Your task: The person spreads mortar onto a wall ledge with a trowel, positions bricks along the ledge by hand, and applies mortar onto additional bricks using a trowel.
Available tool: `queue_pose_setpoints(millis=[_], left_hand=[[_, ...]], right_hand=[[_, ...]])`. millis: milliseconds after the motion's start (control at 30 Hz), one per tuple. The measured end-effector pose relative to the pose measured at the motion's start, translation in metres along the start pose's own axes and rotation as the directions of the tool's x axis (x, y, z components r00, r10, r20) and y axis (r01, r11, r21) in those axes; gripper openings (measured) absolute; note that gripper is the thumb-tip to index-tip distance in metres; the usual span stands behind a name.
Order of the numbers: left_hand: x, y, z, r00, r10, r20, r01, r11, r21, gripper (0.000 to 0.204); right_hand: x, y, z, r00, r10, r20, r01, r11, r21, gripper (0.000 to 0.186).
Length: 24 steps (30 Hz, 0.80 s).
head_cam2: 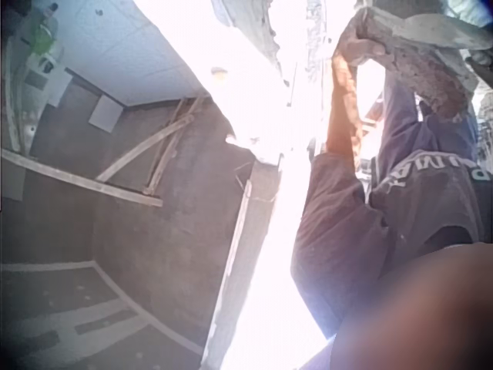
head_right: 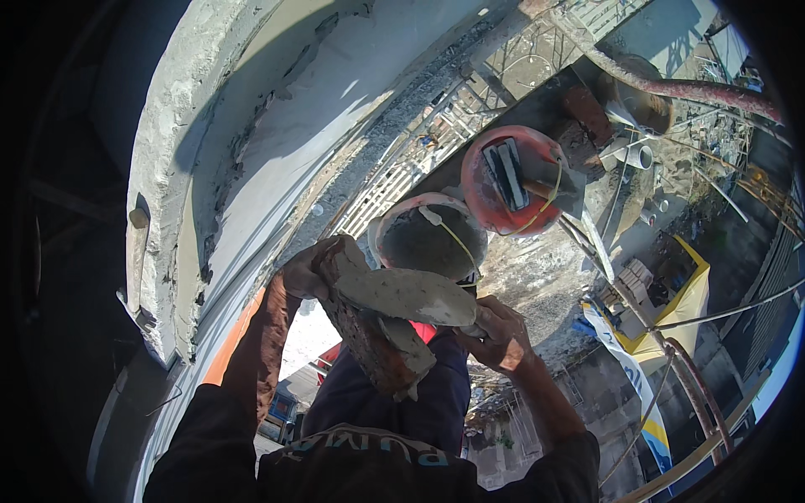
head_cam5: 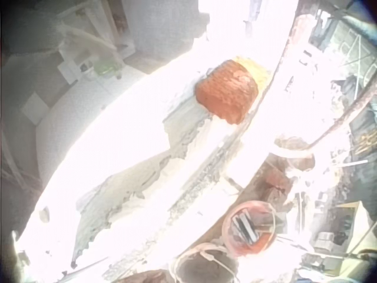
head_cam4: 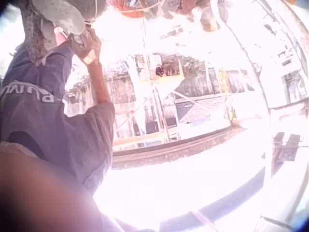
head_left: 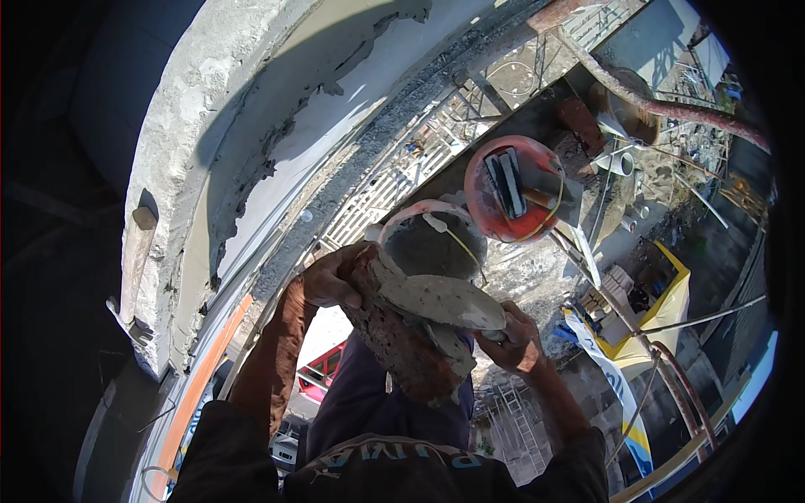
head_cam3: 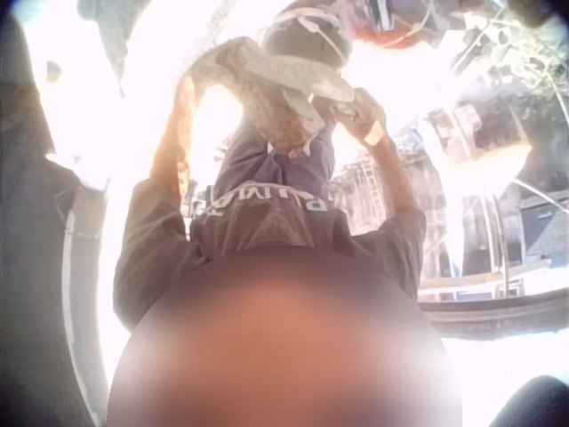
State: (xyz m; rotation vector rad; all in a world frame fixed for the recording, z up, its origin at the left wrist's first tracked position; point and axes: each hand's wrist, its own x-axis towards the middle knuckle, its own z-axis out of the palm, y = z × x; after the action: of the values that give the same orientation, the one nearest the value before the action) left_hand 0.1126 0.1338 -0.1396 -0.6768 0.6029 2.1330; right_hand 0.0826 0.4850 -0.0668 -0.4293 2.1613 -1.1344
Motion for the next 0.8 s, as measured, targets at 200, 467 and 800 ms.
queue_pose_setpoints(millis=[200, 467, 800], left_hand=[[0.005, 0.001, -0.007, 0.998, 0.051, 0.029, -0.051, 0.999, -0.007, 0.094], [0.001, 0.004, -0.027, 0.996, 0.083, -0.031, -0.084, 0.996, -0.024, 0.092], [0.005, 0.016, -0.046, 0.987, 0.121, -0.102, -0.126, 0.991, -0.047, 0.089]], right_hand=[[-0.015, 0.014, -0.005, 0.988, -0.144, -0.053, 0.145, 0.989, 0.002, 0.041], [-0.037, 0.028, -0.025, 0.992, -0.123, -0.026, 0.121, 0.990, -0.072, 0.045], [-0.051, 0.020, -0.054, 0.860, 0.487, -0.151, -0.400, 0.829, 0.391, 0.028]])
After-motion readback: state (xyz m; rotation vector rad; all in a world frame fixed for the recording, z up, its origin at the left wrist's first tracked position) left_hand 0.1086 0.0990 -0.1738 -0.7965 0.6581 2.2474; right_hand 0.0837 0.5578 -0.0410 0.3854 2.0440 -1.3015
